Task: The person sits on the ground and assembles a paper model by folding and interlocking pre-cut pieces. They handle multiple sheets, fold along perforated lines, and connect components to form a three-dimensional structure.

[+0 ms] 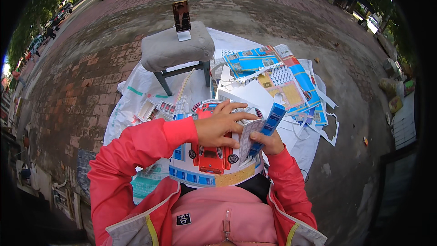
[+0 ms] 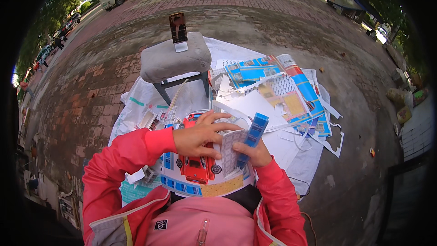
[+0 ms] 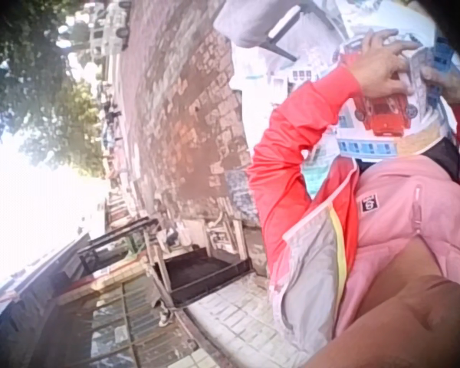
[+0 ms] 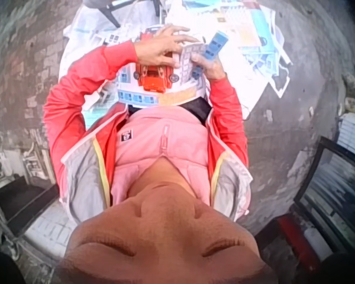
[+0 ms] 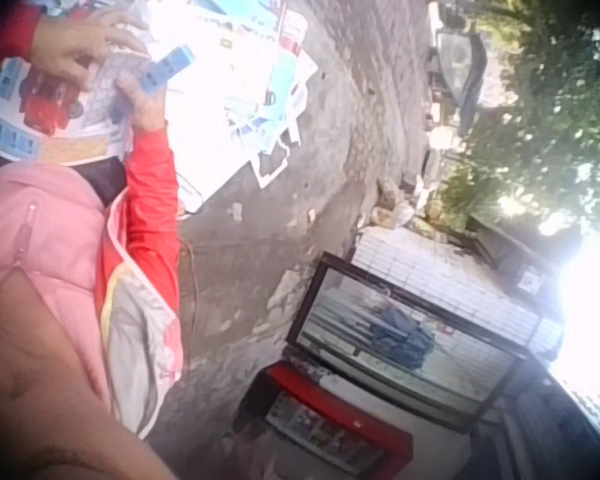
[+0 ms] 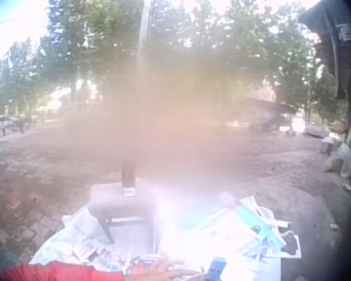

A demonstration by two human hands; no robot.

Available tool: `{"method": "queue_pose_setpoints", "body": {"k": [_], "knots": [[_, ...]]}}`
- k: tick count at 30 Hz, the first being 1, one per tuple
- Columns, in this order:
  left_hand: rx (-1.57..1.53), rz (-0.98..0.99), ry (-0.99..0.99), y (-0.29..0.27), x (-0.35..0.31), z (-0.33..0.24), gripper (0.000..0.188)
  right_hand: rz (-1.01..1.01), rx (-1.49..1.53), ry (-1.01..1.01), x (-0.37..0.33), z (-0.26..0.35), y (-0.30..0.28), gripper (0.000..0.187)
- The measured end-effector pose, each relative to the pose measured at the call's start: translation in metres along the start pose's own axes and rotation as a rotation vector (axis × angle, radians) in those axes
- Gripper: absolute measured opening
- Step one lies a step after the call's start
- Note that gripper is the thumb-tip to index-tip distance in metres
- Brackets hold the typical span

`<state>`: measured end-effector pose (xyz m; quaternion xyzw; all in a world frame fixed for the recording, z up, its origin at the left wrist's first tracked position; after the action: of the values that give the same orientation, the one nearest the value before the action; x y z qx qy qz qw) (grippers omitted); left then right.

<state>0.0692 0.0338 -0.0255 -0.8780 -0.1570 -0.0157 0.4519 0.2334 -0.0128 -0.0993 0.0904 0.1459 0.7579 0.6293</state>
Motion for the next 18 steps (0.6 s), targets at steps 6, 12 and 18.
{"method": "queue_pose_setpoints", "body": {"k": [6,12,18], "knots": [[0.223,-0.067,-0.278,0.000,-0.008,0.024,0.013,-0.365,-0.784,-0.581,-0.031,0.051,0.018,0.021],[0.241,0.042,-0.182,0.020,0.005,0.027,0.017,-0.358,-0.310,-0.318,-0.010,0.050,0.009,0.025],[-0.242,-0.104,-0.267,0.016,0.015,0.034,0.071,-0.490,-0.035,-0.307,-0.006,0.052,-0.031,0.029]]}}
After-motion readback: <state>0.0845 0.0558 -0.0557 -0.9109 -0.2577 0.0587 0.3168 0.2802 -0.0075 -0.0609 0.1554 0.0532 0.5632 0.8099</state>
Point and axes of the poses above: each hand's wrist, its own x-axis towards the middle knuckle, its own y-axis out of the palm, z = x × y, the point moved 5 cm from there along x, towards the middle knuckle, and after that the axes turned 1 degree about -y, right-handed, at the moved point
